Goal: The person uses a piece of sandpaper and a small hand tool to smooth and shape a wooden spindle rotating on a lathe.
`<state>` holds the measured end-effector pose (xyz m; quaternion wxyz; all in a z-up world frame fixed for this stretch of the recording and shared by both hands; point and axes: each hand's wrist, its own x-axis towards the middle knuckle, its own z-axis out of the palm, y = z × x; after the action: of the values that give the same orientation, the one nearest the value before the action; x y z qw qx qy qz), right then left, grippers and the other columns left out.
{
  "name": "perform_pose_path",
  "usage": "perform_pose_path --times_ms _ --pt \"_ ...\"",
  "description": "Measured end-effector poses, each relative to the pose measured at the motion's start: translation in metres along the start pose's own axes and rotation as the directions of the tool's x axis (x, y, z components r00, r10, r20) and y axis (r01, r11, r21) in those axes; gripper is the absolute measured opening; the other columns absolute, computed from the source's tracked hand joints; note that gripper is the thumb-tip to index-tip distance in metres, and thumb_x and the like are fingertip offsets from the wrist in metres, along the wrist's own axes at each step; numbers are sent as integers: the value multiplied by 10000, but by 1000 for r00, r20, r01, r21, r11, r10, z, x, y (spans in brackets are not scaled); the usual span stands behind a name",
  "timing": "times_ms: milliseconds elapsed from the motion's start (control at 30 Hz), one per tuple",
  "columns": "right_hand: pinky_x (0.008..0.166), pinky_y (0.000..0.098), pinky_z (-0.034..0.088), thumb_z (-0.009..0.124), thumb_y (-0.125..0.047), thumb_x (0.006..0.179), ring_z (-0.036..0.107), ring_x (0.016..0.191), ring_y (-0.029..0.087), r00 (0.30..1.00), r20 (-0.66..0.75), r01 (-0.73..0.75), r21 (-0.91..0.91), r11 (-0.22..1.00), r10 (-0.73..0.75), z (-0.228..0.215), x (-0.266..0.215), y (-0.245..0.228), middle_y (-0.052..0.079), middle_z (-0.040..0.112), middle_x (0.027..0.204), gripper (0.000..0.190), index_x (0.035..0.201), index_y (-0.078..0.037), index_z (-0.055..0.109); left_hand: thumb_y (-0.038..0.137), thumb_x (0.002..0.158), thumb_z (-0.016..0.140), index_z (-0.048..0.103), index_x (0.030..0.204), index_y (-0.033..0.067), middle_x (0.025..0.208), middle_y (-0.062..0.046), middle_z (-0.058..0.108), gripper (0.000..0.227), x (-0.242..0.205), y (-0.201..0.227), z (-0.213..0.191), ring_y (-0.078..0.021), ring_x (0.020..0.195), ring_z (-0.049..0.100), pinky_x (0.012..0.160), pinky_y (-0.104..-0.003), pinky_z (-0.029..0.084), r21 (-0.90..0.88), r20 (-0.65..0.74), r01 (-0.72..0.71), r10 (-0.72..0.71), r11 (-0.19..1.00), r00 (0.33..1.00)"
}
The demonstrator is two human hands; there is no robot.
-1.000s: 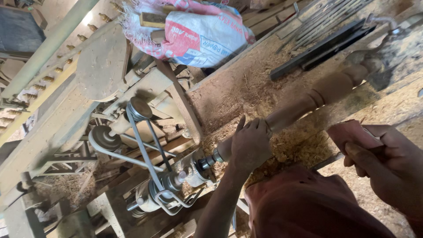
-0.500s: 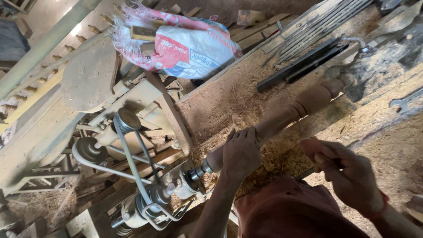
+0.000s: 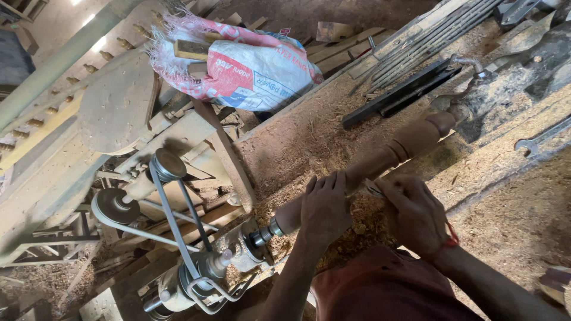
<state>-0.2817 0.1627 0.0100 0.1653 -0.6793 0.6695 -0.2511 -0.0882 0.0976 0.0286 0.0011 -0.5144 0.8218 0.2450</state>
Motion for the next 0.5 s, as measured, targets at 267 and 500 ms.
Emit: perform_pose_path --times_ms 267,500 --pt "1184 466 394 613 -52 915 569 1351 301 887 -147 405 -211 890 -438 38 33 14 171 611 1415 480 1390 10 589 223 912 687 429 1482 -38 1466 -237 563 678 4 -2 0 -362 1343 555 1232 -512 257 -17 -104 -89 87 996 991" --pt "1212 510 290 557 -158 942 485 1393 368 881 -75 448 -184 875 -467 53 35 7 254 563 1436 516 1405 68 528 137 909 623 345 1520 -101 1458 -263 551 712 1 -1 -9 -359 1357 547 1260 -489 221 -154 -115 -68 50 986 992"
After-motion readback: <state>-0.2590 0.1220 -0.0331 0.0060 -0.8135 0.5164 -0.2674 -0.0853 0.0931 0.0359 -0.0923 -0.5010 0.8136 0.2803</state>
